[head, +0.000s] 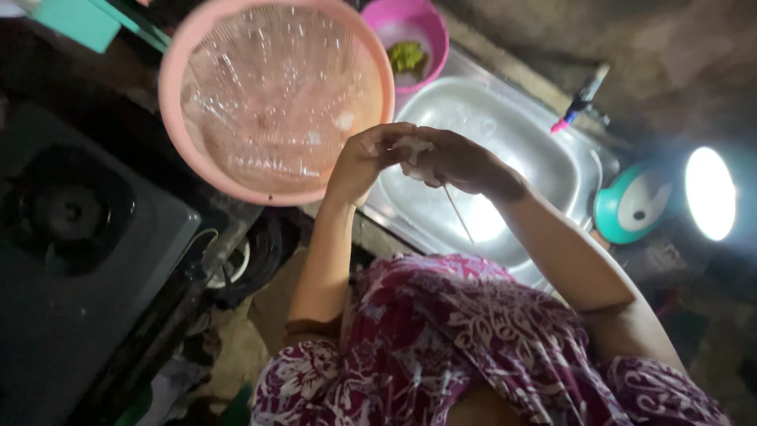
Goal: The person cleans the inside of clear plastic cups using a long thin stick with a white tip. They scrub the interior of each cup, rinse it under running water, and place the cleaned cups into a pink colander. The process is repeated for multiple cups.
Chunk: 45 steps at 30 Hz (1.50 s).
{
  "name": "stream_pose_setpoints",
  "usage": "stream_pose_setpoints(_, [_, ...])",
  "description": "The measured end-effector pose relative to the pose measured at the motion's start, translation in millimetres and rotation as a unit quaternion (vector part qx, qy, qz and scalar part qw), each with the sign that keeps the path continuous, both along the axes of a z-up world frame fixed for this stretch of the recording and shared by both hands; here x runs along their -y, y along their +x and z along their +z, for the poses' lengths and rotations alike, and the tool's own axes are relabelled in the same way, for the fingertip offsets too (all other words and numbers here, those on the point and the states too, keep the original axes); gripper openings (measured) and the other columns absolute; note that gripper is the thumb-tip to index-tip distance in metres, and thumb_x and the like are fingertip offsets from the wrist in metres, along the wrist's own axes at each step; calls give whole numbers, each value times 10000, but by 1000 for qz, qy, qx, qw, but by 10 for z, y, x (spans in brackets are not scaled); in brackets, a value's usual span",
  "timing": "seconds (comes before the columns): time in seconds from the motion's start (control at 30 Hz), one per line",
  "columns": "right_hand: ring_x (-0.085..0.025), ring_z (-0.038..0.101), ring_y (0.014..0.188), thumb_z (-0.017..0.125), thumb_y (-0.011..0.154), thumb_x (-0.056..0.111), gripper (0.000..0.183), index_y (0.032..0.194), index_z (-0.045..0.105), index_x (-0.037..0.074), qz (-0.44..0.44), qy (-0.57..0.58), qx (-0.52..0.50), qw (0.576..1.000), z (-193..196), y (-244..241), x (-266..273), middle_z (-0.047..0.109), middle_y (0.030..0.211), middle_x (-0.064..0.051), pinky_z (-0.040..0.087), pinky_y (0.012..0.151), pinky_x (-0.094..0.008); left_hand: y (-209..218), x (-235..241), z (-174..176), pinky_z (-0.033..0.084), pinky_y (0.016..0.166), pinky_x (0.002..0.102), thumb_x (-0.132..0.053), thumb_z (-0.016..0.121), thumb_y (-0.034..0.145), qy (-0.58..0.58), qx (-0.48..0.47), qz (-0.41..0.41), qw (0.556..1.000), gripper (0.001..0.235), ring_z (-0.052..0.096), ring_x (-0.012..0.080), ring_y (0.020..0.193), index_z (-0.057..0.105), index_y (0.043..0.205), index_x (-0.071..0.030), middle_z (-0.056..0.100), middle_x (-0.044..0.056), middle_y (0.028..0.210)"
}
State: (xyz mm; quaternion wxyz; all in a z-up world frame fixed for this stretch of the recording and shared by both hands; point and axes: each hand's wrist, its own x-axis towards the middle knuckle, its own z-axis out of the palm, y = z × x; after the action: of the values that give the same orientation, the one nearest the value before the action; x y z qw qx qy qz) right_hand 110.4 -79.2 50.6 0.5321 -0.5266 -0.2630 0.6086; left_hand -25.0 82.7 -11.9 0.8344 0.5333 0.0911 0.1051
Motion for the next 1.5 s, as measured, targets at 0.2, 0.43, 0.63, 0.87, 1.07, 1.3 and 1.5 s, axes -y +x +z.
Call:
stream_pose_setpoints(0.2, [-119, 599, 786, 630, 938, 102, 344, 1252, 513, 25, -116, -68, -155, 979, -363, -399, 229, 661, 978, -45, 531, 712, -267, -60, 125, -500, 511, 717, 231, -23, 675, 943, -102, -49, 138, 984, 103, 643, 112, 817, 679, 1044, -9, 697, 36, 925])
stream_pose_setpoints(0.43, [-97, 500, 713, 566, 956, 34, 562, 1514, 538, 87, -144, -40, 140, 979, -351, -707, 680, 578, 969, -16, 480, 651, -256, -29, 107, -657, 412, 626, 215, -157, 710, 1047, 64, -19, 325, 943, 197, 482, 46, 715, 592, 930, -51, 572, -22, 807])
stream_pose_setpoints(0.63, [-62, 613, 733, 619, 992, 105, 415, 1402, 650, 163, -125, -71, 385, 912, -253, -596, 695, 665, 955, 15, 509, 649, -262, 11, 279, -437, 385, 491, 212, -189, 692, 1000, -152, -64, 280, 946, 165, 485, 48, 592, 595, 957, -62, 595, -12, 738])
stream_pose_setpoints(0.87, [-69, 509, 643, 543, 862, 11, 732, 1558, 427, 208, -138, -140, 182, 964, -47, -568, 575, 620, 868, 61, 472, 556, -265, -78, 330, -307, 631, 788, 292, 20, 671, 871, -107, -77, 180, 975, 260, 731, 131, 830, 593, 1094, -88, 730, 67, 998])
stream_pose_setpoints(1.07, [-45, 351, 526, 569, 978, 96, 648, 1600, 400, 163, -108, -66, 55, 990, -130, -413, 490, 409, 651, 56, 291, 456, -199, -202, 374, -406, 464, 656, 227, -14, 677, 1026, 75, -122, 115, 983, 224, 581, 82, 748, 675, 1249, 10, 694, 30, 952])
stream_pose_setpoints(1.3, [-31, 317, 539, 501, 1078, 122, 434, 1481, 393, 4, -169, -4, -109, 980, -366, -217, 653, 399, 694, 60, 254, 464, -202, -136, 266, -315, 362, 559, 194, 31, 685, 930, 38, -102, 140, 984, 269, 492, 36, 658, 663, 1190, -34, 624, -27, 809])
stream_pose_setpoints(1.5, [-73, 424, 581, 533, 1020, 81, 476, 1492, 539, 139, -170, -13, 147, 974, -295, -256, 626, 484, 695, 36, 365, 532, -228, -151, 160, -251, 456, 636, 181, -7, 580, 999, 173, -95, 85, 977, 170, 561, 9, 723, 730, 1074, -34, 687, -43, 888])
